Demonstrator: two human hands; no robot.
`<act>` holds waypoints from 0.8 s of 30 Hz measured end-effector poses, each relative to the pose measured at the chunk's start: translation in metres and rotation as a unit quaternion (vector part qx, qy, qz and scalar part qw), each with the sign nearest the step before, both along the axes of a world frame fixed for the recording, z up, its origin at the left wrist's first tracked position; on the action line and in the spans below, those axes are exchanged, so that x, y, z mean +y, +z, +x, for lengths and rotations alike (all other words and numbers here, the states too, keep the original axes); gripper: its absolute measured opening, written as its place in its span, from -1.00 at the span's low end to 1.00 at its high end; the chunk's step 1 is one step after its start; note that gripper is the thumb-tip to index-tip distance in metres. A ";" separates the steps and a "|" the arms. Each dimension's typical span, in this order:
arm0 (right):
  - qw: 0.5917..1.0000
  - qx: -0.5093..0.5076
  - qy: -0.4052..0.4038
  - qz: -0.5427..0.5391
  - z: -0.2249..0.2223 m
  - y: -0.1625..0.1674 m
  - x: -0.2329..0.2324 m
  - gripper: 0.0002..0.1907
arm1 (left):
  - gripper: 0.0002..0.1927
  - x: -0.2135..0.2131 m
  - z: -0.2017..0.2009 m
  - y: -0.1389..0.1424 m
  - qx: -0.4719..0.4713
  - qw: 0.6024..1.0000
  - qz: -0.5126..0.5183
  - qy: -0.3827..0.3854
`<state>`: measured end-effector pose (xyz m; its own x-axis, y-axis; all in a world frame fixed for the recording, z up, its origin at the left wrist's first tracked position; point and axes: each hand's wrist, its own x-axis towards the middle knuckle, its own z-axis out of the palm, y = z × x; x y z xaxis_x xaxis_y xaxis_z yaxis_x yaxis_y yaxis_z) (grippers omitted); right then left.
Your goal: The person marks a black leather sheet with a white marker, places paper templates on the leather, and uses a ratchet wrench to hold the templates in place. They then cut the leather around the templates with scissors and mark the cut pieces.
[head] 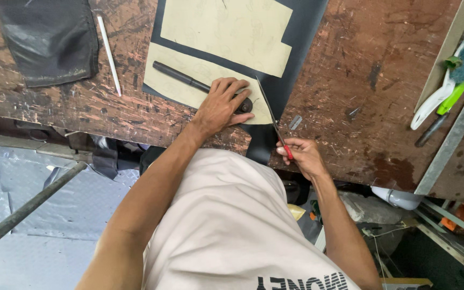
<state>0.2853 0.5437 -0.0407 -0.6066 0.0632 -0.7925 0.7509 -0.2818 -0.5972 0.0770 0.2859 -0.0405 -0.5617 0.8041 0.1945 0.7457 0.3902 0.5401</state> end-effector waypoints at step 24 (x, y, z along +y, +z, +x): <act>0.999 -0.016 -0.025 -0.035 0.004 -0.011 -0.005 -0.73 | -0.34 -0.001 -0.002 0.003 0.007 1.000 -0.012 0.000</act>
